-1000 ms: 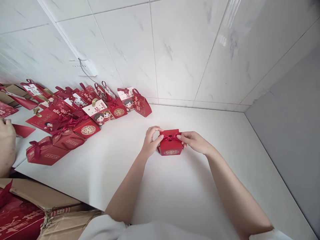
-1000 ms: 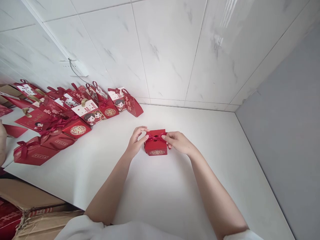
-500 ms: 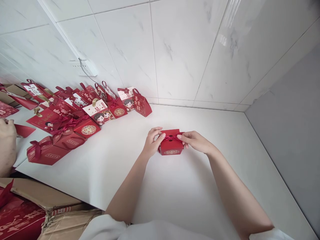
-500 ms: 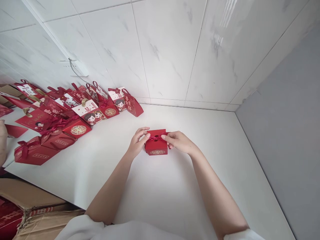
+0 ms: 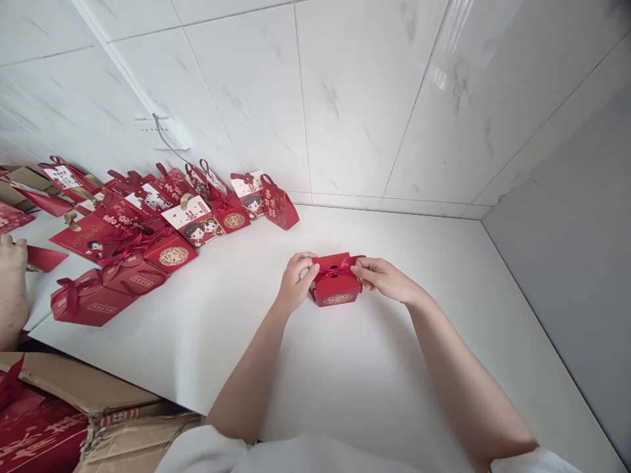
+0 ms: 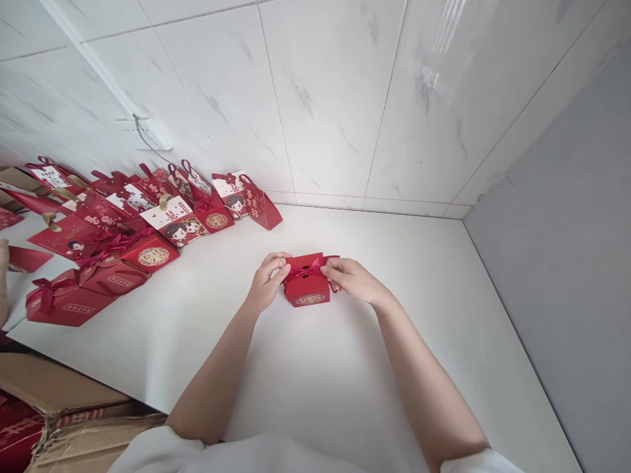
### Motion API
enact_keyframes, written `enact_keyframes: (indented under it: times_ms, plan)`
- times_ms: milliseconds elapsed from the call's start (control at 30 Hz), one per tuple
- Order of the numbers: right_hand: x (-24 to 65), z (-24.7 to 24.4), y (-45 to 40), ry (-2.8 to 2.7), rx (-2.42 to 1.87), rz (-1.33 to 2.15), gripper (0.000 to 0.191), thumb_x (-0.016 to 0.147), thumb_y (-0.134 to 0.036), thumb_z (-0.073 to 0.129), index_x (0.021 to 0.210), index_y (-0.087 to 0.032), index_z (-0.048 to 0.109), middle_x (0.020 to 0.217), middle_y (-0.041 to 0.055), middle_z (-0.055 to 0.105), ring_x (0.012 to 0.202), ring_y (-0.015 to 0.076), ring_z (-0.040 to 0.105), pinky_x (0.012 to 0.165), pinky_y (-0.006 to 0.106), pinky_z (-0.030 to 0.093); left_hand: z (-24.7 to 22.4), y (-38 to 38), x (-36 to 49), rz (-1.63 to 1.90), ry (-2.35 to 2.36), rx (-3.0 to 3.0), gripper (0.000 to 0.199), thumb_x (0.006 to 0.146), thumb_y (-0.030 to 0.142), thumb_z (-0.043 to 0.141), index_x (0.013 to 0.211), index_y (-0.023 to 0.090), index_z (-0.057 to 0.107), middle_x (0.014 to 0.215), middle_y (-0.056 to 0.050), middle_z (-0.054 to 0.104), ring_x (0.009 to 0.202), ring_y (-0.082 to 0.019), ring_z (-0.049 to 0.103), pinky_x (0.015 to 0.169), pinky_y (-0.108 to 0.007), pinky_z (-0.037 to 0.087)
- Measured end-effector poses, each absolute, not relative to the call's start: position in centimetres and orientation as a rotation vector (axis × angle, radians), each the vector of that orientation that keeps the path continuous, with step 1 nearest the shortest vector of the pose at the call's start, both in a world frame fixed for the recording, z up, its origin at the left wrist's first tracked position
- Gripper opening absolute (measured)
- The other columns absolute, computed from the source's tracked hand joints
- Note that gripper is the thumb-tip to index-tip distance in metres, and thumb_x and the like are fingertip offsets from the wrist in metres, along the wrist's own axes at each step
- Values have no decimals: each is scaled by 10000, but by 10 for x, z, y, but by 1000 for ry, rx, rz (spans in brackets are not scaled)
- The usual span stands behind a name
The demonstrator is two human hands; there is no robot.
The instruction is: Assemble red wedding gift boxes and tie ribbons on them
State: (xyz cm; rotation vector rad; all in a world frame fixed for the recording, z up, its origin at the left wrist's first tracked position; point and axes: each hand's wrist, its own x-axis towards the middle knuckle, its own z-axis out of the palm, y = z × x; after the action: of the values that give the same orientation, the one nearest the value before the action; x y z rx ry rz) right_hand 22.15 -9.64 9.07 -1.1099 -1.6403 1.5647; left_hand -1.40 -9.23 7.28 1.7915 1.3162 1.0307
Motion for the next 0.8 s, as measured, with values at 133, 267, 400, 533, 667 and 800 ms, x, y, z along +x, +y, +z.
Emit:
enact_keyframes:
  times_ms: [133,267,400,533,667,800]
  plan:
    - [220,87,-95,-1679,-1098,1517,448,889,-541,506,603,-205,426,688,-12,482,594,116,431,572,272,349,69,-93,-11,1072,1350,1888,269,926,298,455,676,199,442,1134,-53,590,1091,-196,558,931,-356,419]
    - [219,87,-96,-1728,-1135,1442,425,891,-519,492,609,-209,423,666,-17,488,584,120,438,557,271,345,70,-96,-9,1075,1444,2052,264,913,242,450,655,201,413,1124,-43,608,993,-191,567,819,-341,435]
    - [219,90,-97,-1771,-1162,1335,379,882,-469,497,612,-211,432,625,-23,504,566,122,445,541,271,335,73,-100,-7,1079,1526,2287,246,880,172,470,645,201,402,1165,-45,605,975,-208,533,824,-365,418]
    - [221,92,-98,-1784,-1189,1306,360,894,-417,479,606,-209,420,561,-40,482,511,102,418,508,256,314,74,-101,-6,1068,1580,2423,224,863,143,484,657,198,418,1114,-59,607,900,-205,516,821,-383,402]
    - [221,91,-97,-1770,-1225,1333,355,891,-385,487,595,-210,399,510,-54,463,459,90,400,477,248,323,73,-102,-6,1058,1564,2439,218,873,137,470,671,190,412,1053,-55,601,824,-182,493,786,-373,396]
    - [227,93,-95,-1758,-1228,1440,340,882,-386,506,605,-207,423,525,-47,469,479,98,428,490,250,368,73,-104,-4,1047,1546,2378,233,874,145,472,653,183,409,1033,-49,594,807,-171,495,792,-369,394]
